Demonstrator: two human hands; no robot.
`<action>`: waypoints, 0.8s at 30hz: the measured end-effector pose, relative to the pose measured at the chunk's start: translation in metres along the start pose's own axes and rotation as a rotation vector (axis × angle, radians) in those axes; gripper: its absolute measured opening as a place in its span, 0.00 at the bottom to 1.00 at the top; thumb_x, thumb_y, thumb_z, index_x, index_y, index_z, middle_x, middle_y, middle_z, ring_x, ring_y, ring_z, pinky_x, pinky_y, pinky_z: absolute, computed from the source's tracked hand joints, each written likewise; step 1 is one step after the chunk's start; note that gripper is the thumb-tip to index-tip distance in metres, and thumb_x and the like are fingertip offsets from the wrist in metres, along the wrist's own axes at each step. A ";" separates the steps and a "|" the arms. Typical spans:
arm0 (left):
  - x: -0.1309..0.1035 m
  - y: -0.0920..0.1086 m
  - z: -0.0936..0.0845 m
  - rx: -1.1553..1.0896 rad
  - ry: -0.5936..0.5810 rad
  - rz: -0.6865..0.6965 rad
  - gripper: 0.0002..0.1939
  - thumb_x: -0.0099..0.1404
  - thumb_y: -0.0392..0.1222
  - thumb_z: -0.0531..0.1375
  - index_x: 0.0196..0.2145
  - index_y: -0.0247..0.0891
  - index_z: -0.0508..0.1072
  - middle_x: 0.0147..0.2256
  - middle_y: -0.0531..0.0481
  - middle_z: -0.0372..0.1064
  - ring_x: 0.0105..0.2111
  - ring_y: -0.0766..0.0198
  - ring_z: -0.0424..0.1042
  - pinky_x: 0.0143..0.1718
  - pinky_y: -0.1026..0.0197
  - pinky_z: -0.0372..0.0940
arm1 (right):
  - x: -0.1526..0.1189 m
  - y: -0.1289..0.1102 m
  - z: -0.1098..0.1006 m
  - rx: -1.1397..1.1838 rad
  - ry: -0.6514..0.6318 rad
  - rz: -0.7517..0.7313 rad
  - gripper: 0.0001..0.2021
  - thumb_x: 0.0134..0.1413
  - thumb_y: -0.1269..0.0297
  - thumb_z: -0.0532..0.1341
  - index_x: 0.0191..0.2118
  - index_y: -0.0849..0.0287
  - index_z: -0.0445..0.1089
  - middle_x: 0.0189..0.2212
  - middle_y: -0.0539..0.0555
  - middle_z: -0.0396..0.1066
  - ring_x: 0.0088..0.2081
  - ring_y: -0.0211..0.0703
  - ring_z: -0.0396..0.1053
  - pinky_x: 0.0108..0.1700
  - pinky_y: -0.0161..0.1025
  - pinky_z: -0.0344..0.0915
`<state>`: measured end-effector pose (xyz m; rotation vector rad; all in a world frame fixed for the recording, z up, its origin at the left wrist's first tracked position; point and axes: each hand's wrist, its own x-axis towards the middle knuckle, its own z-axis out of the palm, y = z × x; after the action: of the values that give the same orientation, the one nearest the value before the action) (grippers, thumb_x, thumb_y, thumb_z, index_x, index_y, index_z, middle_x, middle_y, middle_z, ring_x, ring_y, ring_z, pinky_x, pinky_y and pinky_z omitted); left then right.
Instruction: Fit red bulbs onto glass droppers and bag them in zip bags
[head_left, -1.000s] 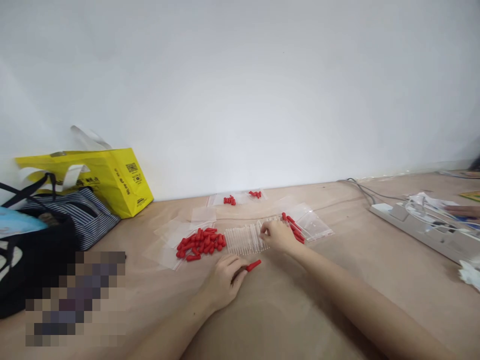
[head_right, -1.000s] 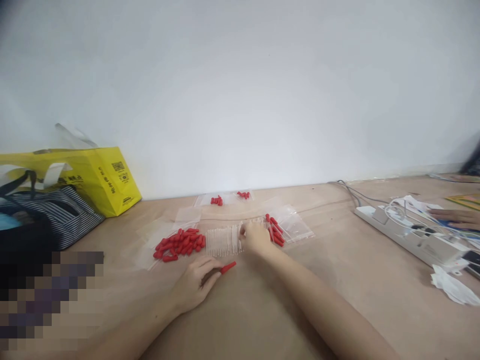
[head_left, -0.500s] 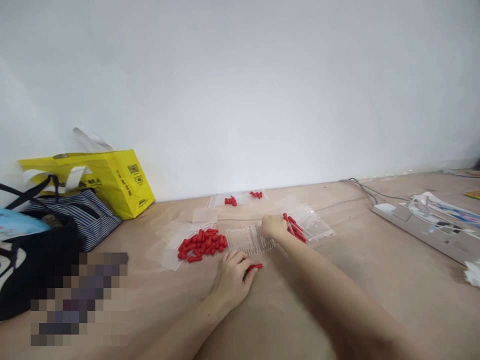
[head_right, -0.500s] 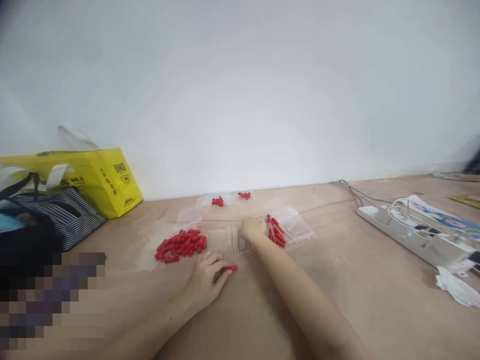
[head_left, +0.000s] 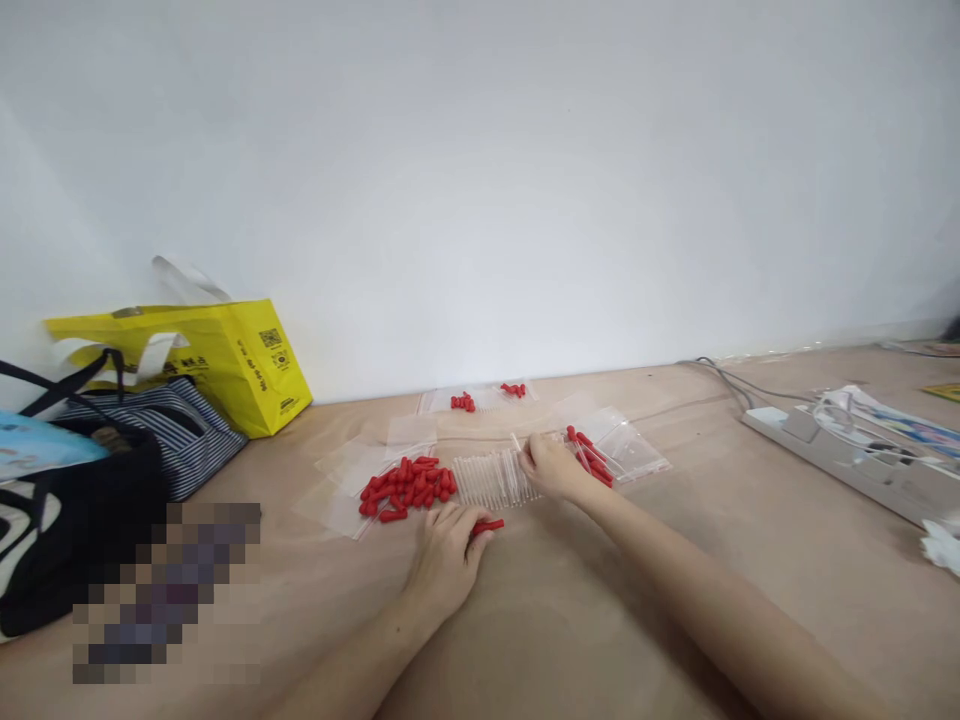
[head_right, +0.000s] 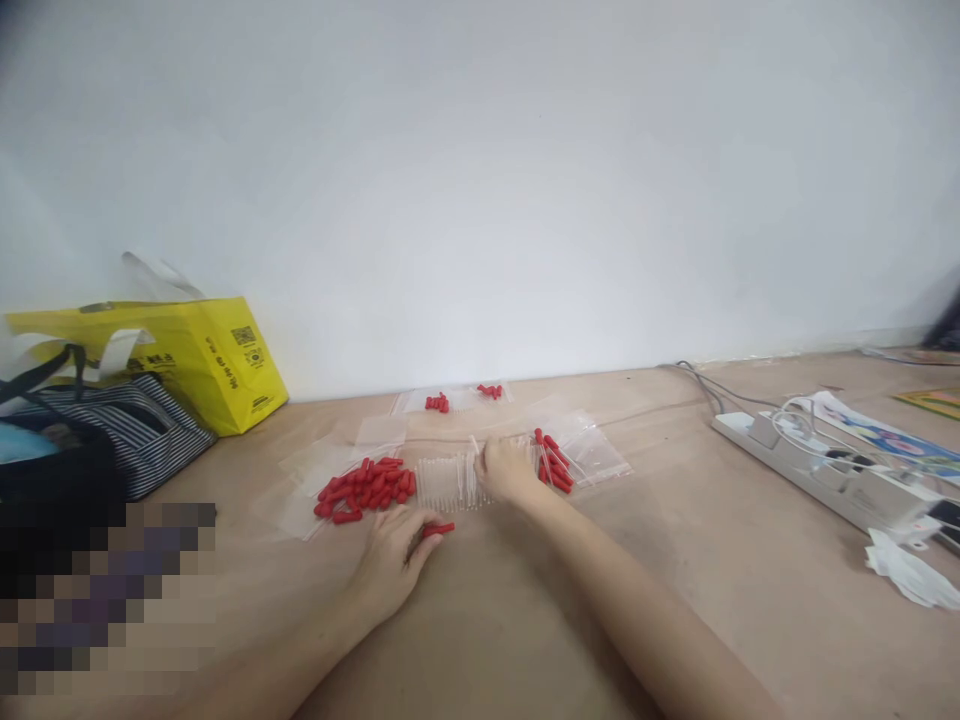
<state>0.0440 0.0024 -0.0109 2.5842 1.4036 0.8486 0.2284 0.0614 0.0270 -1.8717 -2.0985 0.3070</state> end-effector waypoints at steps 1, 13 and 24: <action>0.001 0.000 0.000 0.006 0.003 -0.002 0.06 0.59 0.35 0.54 0.35 0.40 0.69 0.32 0.50 0.71 0.34 0.58 0.65 0.35 0.56 0.54 | -0.009 0.004 0.002 0.037 0.011 -0.073 0.09 0.56 0.66 0.47 0.36 0.63 0.62 0.33 0.58 0.69 0.34 0.40 0.67 0.34 0.34 0.59; 0.002 0.002 0.000 0.057 0.038 0.028 0.09 0.62 0.36 0.51 0.35 0.41 0.70 0.33 0.52 0.72 0.35 0.60 0.66 0.38 0.55 0.50 | -0.065 0.027 0.044 0.271 0.132 -0.587 0.14 0.55 0.75 0.46 0.44 0.57 0.62 0.36 0.54 0.67 0.37 0.41 0.63 0.41 0.40 0.58; 0.003 0.003 -0.002 0.046 0.051 0.015 0.09 0.63 0.36 0.49 0.35 0.41 0.69 0.33 0.53 0.72 0.33 0.61 0.66 0.36 0.55 0.50 | -0.065 0.023 0.044 0.314 0.163 -0.572 0.14 0.55 0.76 0.48 0.44 0.58 0.63 0.35 0.54 0.68 0.37 0.41 0.63 0.39 0.39 0.58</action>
<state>0.0464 0.0031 -0.0075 2.6275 1.4355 0.9014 0.2402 0.0018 -0.0279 -1.0320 -2.2060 0.3081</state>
